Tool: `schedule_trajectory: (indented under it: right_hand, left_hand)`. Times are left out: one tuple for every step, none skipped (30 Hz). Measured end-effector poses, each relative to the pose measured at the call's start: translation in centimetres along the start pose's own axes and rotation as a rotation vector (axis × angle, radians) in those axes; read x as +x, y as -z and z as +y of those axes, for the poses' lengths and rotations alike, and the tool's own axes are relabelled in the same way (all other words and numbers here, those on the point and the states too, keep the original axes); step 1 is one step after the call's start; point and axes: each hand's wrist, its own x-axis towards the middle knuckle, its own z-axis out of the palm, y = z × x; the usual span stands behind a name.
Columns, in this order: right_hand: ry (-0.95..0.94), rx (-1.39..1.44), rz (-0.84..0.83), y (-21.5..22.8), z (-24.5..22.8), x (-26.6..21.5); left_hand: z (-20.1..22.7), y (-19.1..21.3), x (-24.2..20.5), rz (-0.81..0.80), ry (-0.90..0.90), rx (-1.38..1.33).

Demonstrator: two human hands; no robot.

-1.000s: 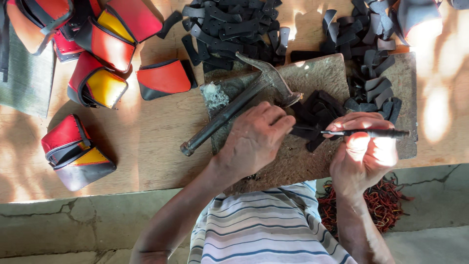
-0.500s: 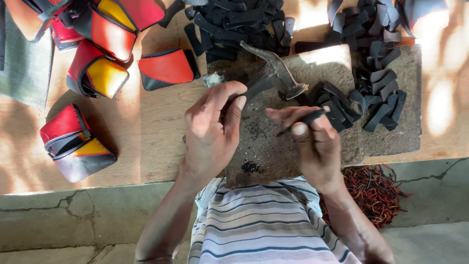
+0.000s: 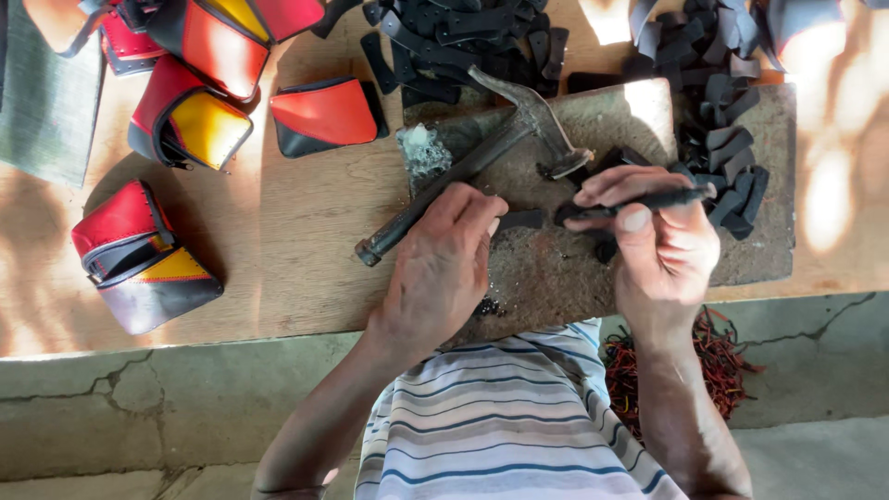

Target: The person repeatedly hammers small metal rivets into black rubber pieces on a wooden workbench. They pick up each rivet, position it on the rubber, and strike it with a hammer to secure it in place.

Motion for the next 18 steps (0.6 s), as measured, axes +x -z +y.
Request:
schedule_trajectory:
  right_hand:
    - [0.014, -0.052, 0.016, 0.3, 0.3, 0.1]
    - [0.020, -0.081, 0.004, 0.4, 0.7, 0.2]
    - [0.025, -0.110, -0.007, 0.3, 0.9, 0.2]
    - [0.028, -0.127, -0.015, 0.2, 1.1, 0.2]
    - [0.032, -0.145, -0.023, 0.0, 1.3, 0.2]
    - [0.034, -0.163, -0.030, -0.2, 1.3, 0.1]
    - [0.036, -0.194, -0.039, -0.4, 1.3, 0.0]
    - [0.039, -0.226, -0.045, -0.6, 1.3, 0.0]
    - [0.042, -0.258, -0.052, -0.9, 1.3, 0.0]
    - [0.041, -0.276, -0.056, -1.1, 1.2, -0.1]
    - [0.040, -0.294, -0.059, -1.4, 1.1, 0.0]
    - [0.038, -0.311, -0.065, -1.7, 1.1, 0.0]
    - [0.018, -0.318, -0.078, -1.9, 1.0, 0.1]
    - [-0.002, -0.322, -0.092, -2.1, 0.9, 0.2]
    - [-0.022, -0.326, -0.107, -2.4, 1.0, 0.3]
    - [-0.018, -0.313, -0.123, -2.7, 1.0, 0.4]
    - [-0.014, -0.300, -0.138, -3.0, 1.2, 0.6]
    - [-0.009, -0.286, -0.153, -3.2, 1.3, 0.7]
  left_hand:
    - [0.0, -0.1, -0.1, -0.030, -0.014, 0.067]
    - [0.0, -0.2, -0.2, -0.028, -0.050, 0.081]
    - [-0.1, -0.1, -0.4, -0.026, -0.086, 0.094]
    - [-0.2, -0.1, -0.5, -0.021, -0.119, 0.110]
    - [-0.3, -0.1, -0.5, -0.028, -0.112, 0.108]
    - [-0.5, -0.2, -0.6, -0.036, -0.106, 0.106]
    - [-0.6, -0.2, -0.6, -0.044, -0.100, 0.104]
    - [-0.8, -0.3, -0.6, -0.036, -0.104, 0.092]
    - [-0.9, -0.4, -0.7, -0.029, -0.109, 0.080]
    - [-1.0, -0.5, -0.6, -0.022, -0.114, 0.068]
    - [-1.2, -0.6, -0.7, -0.040, -0.100, 0.048]
    - [-1.2, -0.6, -0.7, -0.057, -0.084, 0.028]
    - [-1.3, -0.6, -0.7, -0.075, -0.068, 0.008]
    - [-1.3, -0.6, -0.8, -0.066, -0.075, 0.009]
    - [-1.3, -0.4, -0.8, -0.057, -0.083, 0.011]
    - [-1.2, -0.3, -0.8, -0.049, -0.091, 0.010]
    - [-1.1, -0.1, -0.9, -0.053, -0.104, 0.027]
    - [-1.1, 0.1, -0.9, -0.057, -0.118, 0.045]
